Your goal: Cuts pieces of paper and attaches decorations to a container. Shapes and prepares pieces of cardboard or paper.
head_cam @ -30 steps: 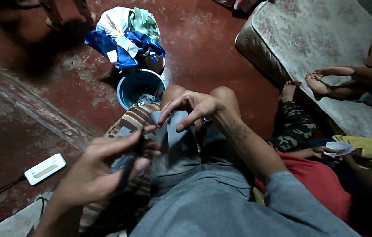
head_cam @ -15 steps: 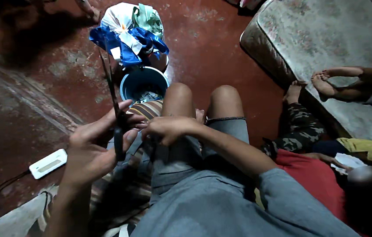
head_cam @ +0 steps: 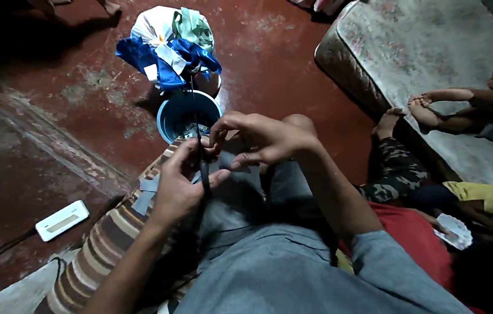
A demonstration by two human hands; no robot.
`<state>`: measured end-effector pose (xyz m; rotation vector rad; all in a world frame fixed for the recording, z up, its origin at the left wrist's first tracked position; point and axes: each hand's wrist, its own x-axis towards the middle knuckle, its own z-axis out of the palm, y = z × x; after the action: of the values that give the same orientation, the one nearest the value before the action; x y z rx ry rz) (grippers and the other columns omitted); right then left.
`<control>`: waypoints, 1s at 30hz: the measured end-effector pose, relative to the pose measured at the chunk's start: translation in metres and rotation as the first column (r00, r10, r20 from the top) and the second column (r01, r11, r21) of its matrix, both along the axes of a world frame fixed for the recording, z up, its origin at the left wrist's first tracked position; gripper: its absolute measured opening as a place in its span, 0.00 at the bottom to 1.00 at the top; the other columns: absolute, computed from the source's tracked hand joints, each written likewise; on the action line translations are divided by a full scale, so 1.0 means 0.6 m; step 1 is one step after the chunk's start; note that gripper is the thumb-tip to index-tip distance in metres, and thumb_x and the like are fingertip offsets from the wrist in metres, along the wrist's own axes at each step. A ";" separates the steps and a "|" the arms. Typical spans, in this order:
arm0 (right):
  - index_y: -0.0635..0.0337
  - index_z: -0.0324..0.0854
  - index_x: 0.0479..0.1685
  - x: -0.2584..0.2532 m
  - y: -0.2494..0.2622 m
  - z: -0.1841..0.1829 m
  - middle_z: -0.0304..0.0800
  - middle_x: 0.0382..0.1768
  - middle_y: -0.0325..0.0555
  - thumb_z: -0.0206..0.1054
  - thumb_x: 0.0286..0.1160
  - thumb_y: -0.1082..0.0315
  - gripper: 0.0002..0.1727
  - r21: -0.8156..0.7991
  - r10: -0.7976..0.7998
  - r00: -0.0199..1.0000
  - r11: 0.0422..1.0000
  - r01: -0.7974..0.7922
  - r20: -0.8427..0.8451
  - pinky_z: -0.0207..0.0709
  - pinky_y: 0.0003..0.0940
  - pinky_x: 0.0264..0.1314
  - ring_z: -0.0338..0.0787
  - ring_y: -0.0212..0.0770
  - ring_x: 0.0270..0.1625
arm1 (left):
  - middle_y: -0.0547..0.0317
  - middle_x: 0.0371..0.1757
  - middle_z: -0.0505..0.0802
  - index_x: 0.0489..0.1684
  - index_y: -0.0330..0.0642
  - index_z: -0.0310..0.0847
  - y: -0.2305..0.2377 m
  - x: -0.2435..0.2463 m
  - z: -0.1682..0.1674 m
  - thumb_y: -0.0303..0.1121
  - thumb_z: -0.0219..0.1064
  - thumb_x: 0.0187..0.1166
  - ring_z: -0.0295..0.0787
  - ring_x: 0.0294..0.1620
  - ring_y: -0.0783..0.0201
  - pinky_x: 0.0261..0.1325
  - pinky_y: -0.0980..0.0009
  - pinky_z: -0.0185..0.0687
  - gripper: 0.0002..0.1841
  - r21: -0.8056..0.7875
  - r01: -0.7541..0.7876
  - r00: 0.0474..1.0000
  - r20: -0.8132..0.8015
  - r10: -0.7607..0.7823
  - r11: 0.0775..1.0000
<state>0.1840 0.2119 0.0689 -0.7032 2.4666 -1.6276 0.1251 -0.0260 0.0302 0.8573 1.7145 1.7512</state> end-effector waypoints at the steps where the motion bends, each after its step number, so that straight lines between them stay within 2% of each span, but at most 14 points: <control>1: 0.72 0.75 0.63 0.001 0.002 0.000 0.89 0.53 0.52 0.78 0.63 0.73 0.27 -0.048 -0.016 1.000 0.999 0.016 0.006 0.89 0.33 0.49 0.91 0.36 0.48 | 0.68 0.48 0.91 0.61 0.50 0.80 0.009 0.011 -0.002 0.38 0.84 0.61 0.90 0.44 0.72 0.44 0.75 0.90 0.28 0.014 -0.032 0.999 0.032 0.032 0.999; 3: 0.74 0.74 0.62 0.008 0.005 -0.002 0.86 0.54 0.55 0.77 0.65 0.76 0.26 -0.134 -0.079 0.996 0.987 0.083 0.036 0.91 0.31 0.45 0.92 0.37 0.45 | 0.67 0.43 0.90 0.58 0.48 0.81 0.020 0.024 -0.003 0.30 0.83 0.60 0.87 0.34 0.72 0.32 0.77 0.88 0.25 0.023 -0.099 0.993 0.071 0.097 0.995; 5: 0.75 0.72 0.66 0.027 0.000 -0.009 0.84 0.54 0.55 0.74 0.69 0.77 0.26 -0.237 -0.236 0.969 0.940 0.246 0.068 0.91 0.30 0.42 0.91 0.37 0.44 | 0.68 0.41 0.90 0.56 0.48 0.82 0.027 0.025 0.002 0.28 0.81 0.61 0.86 0.30 0.74 0.29 0.78 0.86 0.23 -0.029 -0.150 0.987 0.061 0.152 0.988; 6: 0.73 0.70 0.69 0.040 -0.010 -0.014 0.84 0.54 0.54 0.72 0.72 0.76 0.26 -0.296 -0.362 0.926 0.877 0.378 0.108 0.90 0.30 0.38 0.90 0.37 0.40 | 0.67 0.43 0.91 0.57 0.48 0.82 0.030 0.023 0.005 0.27 0.81 0.62 0.87 0.31 0.73 0.30 0.77 0.87 0.23 -0.048 -0.167 0.983 0.070 0.170 0.985; 8: 0.53 0.61 0.84 0.076 -0.052 -0.024 0.84 0.58 0.46 0.68 0.79 0.69 0.33 -0.332 -0.591 0.764 0.688 0.645 0.260 0.87 0.27 0.32 0.88 0.35 0.36 | 0.65 0.43 0.91 0.59 0.48 0.82 0.035 0.019 0.009 0.25 0.81 0.64 0.87 0.31 0.72 0.30 0.77 0.86 0.23 -0.071 -0.209 0.971 0.103 0.215 0.975; 9: 0.45 0.53 0.89 0.088 -0.071 -0.036 0.82 0.62 0.43 0.68 0.80 0.66 0.39 -0.319 -0.644 0.710 0.634 0.704 0.286 0.87 0.29 0.33 0.88 0.35 0.39 | 0.65 0.42 0.91 0.60 0.48 0.82 0.040 0.016 0.012 0.25 0.80 0.65 0.87 0.31 0.72 0.31 0.77 0.86 0.23 -0.066 -0.227 0.966 0.114 0.234 0.972; 11: 0.41 0.46 0.92 0.109 -0.105 -0.062 0.79 0.67 0.40 0.71 0.78 0.64 0.45 -0.338 -0.647 0.695 0.608 0.718 0.312 0.89 0.34 0.50 0.89 0.36 0.51 | 0.65 0.40 0.91 0.60 0.48 0.82 0.050 0.012 0.015 0.23 0.79 0.67 0.86 0.30 0.73 0.31 0.77 0.86 0.22 -0.054 -0.271 0.952 0.133 0.276 0.961; 13: 0.46 0.55 0.89 0.126 -0.130 -0.079 0.82 0.67 0.43 0.72 0.76 0.67 0.41 -0.422 -0.604 0.728 0.596 0.683 0.325 0.88 0.38 0.61 0.89 0.37 0.59 | 0.66 0.40 0.91 0.61 0.48 0.81 0.057 0.013 0.015 0.23 0.78 0.68 0.87 0.30 0.73 0.32 0.77 0.88 0.22 -0.058 -0.291 0.944 0.142 0.297 0.955; 15: 0.52 0.67 0.82 0.135 -0.142 -0.086 0.85 0.64 0.44 0.72 0.75 0.72 0.33 -0.459 -0.616 0.726 0.573 0.679 0.304 0.87 0.38 0.64 0.90 0.37 0.58 | 0.65 0.39 0.91 0.62 0.49 0.80 0.063 0.019 0.012 0.23 0.78 0.68 0.87 0.29 0.73 0.32 0.76 0.88 0.23 -0.069 -0.287 0.944 0.149 0.295 0.955; 18: 0.60 0.81 0.67 0.132 -0.134 -0.084 0.89 0.57 0.42 0.71 0.73 0.77 0.21 -0.425 -0.668 0.695 0.565 0.707 0.268 0.88 0.32 0.58 0.90 0.33 0.52 | 0.66 0.37 0.91 0.61 0.53 0.81 0.070 0.028 0.010 0.23 0.79 0.67 0.86 0.25 0.73 0.28 0.77 0.86 0.24 -0.109 -0.261 0.951 0.139 0.275 0.959; 21: 0.65 0.84 0.62 0.127 -0.113 -0.078 0.89 0.55 0.48 0.70 0.72 0.79 0.18 -0.478 -0.568 0.747 0.578 0.661 0.346 0.90 0.34 0.51 0.91 0.37 0.47 | 0.65 0.36 0.91 0.61 0.53 0.81 0.067 0.023 0.012 0.24 0.79 0.67 0.85 0.25 0.72 0.27 0.77 0.86 0.23 -0.105 -0.229 0.960 0.140 0.242 0.968; 23: 0.66 0.84 0.64 0.124 -0.101 -0.075 0.87 0.59 0.50 0.72 0.70 0.80 0.20 -0.470 -0.543 0.752 0.588 0.658 0.374 0.92 0.38 0.51 0.91 0.41 0.50 | 0.64 0.39 0.91 0.64 0.52 0.81 0.063 0.013 0.018 0.27 0.78 0.70 0.86 0.27 0.72 0.29 0.77 0.86 0.22 -0.121 -0.191 0.971 0.121 0.206 0.974; 25: 0.66 0.83 0.68 0.119 -0.092 -0.074 0.86 0.64 0.51 0.71 0.71 0.80 0.23 -0.426 -0.573 0.734 0.599 0.678 0.364 0.91 0.39 0.54 0.91 0.43 0.54 | 0.64 0.48 0.94 0.68 0.50 0.79 0.049 -0.007 0.022 0.29 0.74 0.76 0.92 0.37 0.71 0.36 0.76 0.89 0.21 -0.158 -0.136 0.988 0.054 0.146 0.978; 30: 0.60 0.77 0.78 0.107 -0.072 -0.069 0.85 0.70 0.48 0.70 0.73 0.81 0.30 -0.370 -0.668 0.670 0.562 0.740 0.324 0.91 0.33 0.46 0.92 0.38 0.45 | 0.59 0.49 0.96 0.73 0.47 0.77 -0.014 -0.033 0.038 0.32 0.65 0.84 0.97 0.47 0.62 0.49 0.65 0.95 0.19 -0.315 0.053 0.999 0.013 -0.052 0.948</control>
<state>0.2481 0.1689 0.0277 0.5183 2.3679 -2.4864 0.1053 -0.0342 0.0533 0.7470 1.8846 1.3907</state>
